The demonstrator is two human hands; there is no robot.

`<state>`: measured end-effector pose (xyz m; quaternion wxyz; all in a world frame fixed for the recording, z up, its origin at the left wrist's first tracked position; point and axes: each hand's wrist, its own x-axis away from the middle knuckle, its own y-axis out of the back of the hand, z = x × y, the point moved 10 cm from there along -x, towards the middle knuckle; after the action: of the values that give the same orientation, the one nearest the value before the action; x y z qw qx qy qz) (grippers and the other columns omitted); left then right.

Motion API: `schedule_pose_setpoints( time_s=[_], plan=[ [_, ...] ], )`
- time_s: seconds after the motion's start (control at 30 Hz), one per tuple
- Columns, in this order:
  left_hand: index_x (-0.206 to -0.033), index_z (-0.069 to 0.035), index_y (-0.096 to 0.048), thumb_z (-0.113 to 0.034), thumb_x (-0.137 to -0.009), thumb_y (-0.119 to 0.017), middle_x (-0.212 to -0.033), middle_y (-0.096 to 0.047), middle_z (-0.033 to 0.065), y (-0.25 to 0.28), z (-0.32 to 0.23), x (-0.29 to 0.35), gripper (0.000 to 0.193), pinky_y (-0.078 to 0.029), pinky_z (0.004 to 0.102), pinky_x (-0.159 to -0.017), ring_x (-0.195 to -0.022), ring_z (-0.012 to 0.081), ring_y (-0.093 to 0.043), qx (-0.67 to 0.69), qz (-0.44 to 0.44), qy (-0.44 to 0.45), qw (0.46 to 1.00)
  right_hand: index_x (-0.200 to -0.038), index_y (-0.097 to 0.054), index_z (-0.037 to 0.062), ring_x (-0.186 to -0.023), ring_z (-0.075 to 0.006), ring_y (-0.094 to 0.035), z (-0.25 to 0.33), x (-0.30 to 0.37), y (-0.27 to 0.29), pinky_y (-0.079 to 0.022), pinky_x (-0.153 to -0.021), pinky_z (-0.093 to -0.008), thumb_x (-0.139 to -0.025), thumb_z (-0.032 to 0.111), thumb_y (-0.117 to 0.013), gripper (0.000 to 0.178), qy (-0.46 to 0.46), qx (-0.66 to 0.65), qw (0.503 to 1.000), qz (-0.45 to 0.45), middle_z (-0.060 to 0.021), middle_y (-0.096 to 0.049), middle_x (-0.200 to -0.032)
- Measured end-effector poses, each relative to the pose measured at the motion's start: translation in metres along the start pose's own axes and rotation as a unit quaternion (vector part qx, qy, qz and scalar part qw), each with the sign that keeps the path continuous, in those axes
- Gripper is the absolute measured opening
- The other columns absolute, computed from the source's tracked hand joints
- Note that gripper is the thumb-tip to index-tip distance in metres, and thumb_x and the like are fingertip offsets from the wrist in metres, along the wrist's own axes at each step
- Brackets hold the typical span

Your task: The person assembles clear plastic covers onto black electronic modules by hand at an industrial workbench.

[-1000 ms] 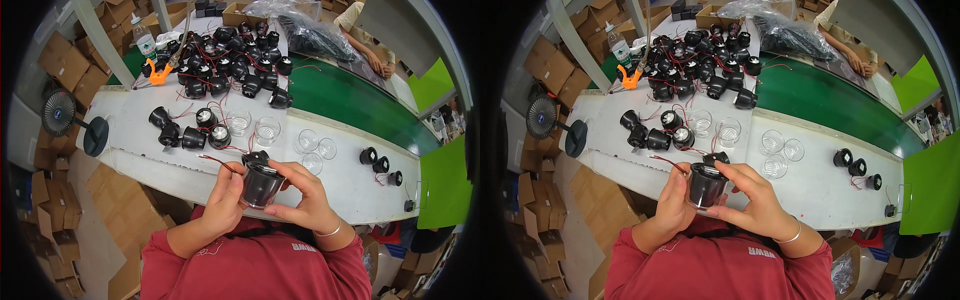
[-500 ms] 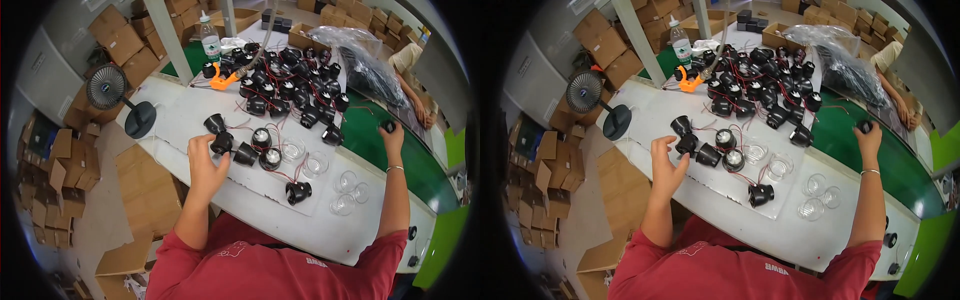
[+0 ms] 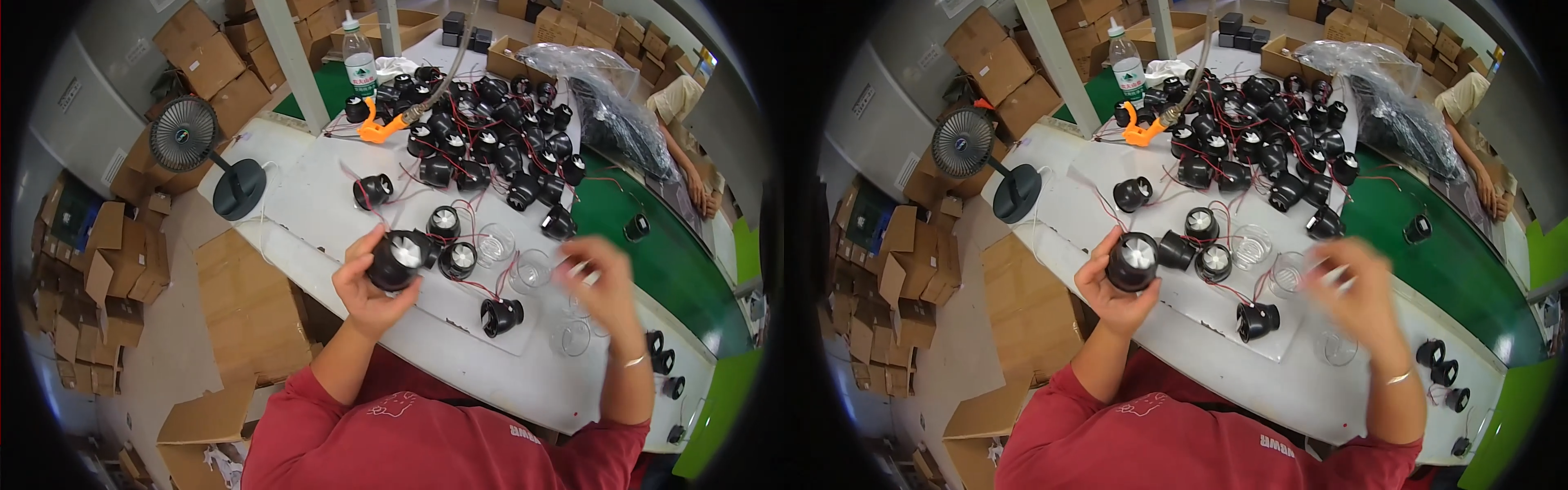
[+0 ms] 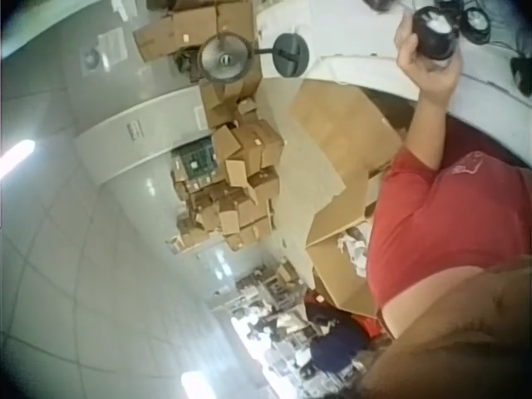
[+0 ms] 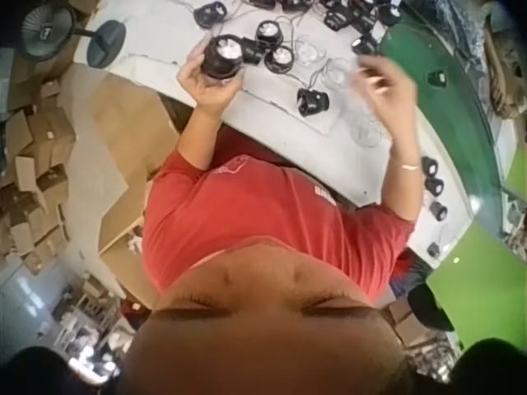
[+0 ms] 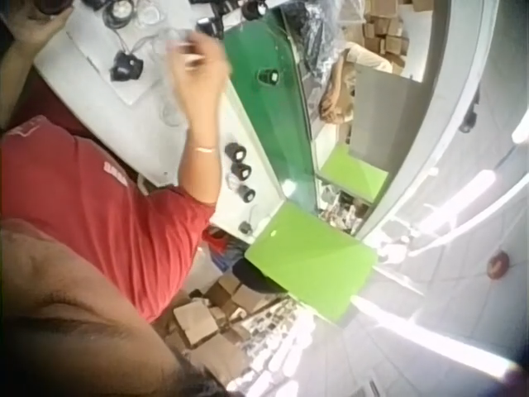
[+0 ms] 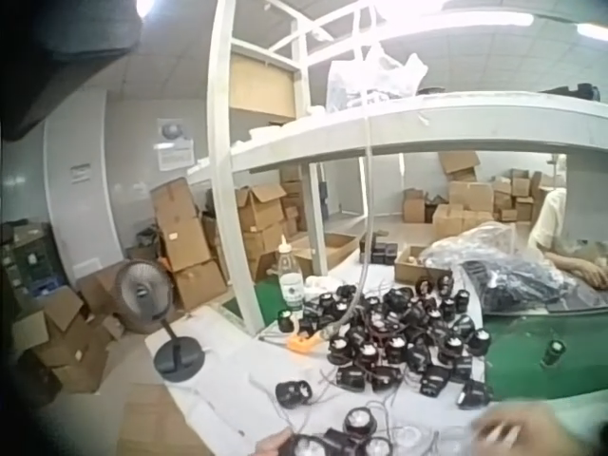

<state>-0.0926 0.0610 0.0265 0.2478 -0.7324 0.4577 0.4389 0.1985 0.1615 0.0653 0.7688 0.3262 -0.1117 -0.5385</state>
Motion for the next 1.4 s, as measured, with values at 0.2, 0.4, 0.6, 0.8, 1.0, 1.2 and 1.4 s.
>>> schedule_pose_setpoints(
  time_s=[0.2,0.4,0.6,0.8,1.0,1.2,1.4],
  plan=[
    [-0.122,-0.009,-0.049,-0.017,-0.072,-0.081,-0.129,-0.056,0.0228,-0.059,-0.085,-0.008,0.060,-0.043,0.0403,-0.092,-0.113,0.0342,-0.055,0.028,0.149,-0.093,0.984,-0.132,-0.044,-0.0018,-0.101,-0.0297,-0.060,0.112,0.042,-0.068,-0.051,-0.082,-0.0356,-0.066,0.028,-0.088,0.085,0.200,-0.135,0.970,-0.028,-0.0163,-0.057,-0.111],
    [-0.121,-0.014,-0.058,-0.041,-0.082,-0.071,-0.143,-0.044,0.0192,-0.069,-0.101,0.001,0.049,-0.025,0.0505,-0.110,-0.135,0.0420,-0.032,-0.079,0.105,-0.140,0.981,-0.130,-0.046,-0.0020,-0.096,-0.0316,-0.059,0.104,0.066,-0.073,-0.049,-0.084,-0.0362,-0.063,0.032,-0.090,0.087,0.163,-0.132,0.977,0.033,-0.0176,-0.057,-0.112],
    [-0.121,-0.017,-0.058,-0.046,-0.088,-0.060,-0.144,-0.047,0.0134,-0.088,-0.106,0.002,0.044,-0.001,0.0579,-0.114,-0.141,0.0416,-0.027,-0.073,0.189,-0.136,0.970,-0.137,-0.034,-0.0052,-0.102,-0.0346,-0.057,0.107,0.087,-0.063,-0.049,-0.085,-0.0380,-0.060,0.033,-0.090,0.103,0.194,-0.103,0.976,0.004,-0.0214,-0.053,-0.121],
    [-0.115,-0.014,-0.059,-0.046,-0.085,-0.064,-0.144,-0.046,0.0182,-0.097,-0.109,0.000,0.044,0.001,0.0596,-0.113,-0.143,0.0415,-0.023,-0.075,0.188,-0.131,0.971,-0.144,-0.017,-0.0042,-0.106,-0.0352,-0.059,0.094,0.096,-0.063,-0.048,-0.091,-0.0385,-0.061,0.028,-0.092,0.116,0.162,-0.139,0.977,0.002,-0.0222,-0.052,-0.121],
    [-0.101,-0.008,-0.059,-0.043,-0.083,-0.066,-0.144,-0.045,0.0207,-0.111,-0.113,0.001,0.041,0.002,0.0616,-0.112,-0.143,0.0431,-0.023,-0.083,0.242,-0.100,0.962,-0.142,-0.019,-0.0003,-0.104,-0.0310,-0.060,0.063,0.098,-0.071,-0.048,-0.092,-0.0366,-0.061,0.024,-0.093,0.113,0.100,-0.245,0.963,0.048,-0.0206,-0.053,-0.120],
    [-0.109,-0.005,-0.049,-0.054,-0.077,-0.073,-0.137,-0.051,0.0222,-0.118,-0.114,0.000,0.063,0.002,0.0640,-0.110,-0.136,0.0440,-0.037,-0.054,0.274,-0.050,0.959,-0.133,-0.038,-0.0012,-0.104,-0.0314,-0.059,0.065,0.107,-0.052,-0.052,-0.086,-0.0351,-0.063,0.021,-0.091,0.091,0.141,-0.209,0.966,-0.052,-0.0209,-0.054,-0.119],
    [-0.129,-0.002,-0.043,-0.040,-0.076,-0.077,-0.143,-0.044,0.0229,-0.129,-0.115,0.013,0.074,-0.003,0.0616,-0.110,-0.134,0.0379,-0.042,0.139,0.399,0.051,0.905,-0.123,-0.052,-0.0066,-0.106,-0.0385,-0.061,0.076,0.123,-0.040,-0.054,-0.086,-0.0384,-0.070,0.020,-0.086,0.069,0.245,-0.108,0.961,-0.069,-0.0273,-0.051,-0.126]
  ],
)
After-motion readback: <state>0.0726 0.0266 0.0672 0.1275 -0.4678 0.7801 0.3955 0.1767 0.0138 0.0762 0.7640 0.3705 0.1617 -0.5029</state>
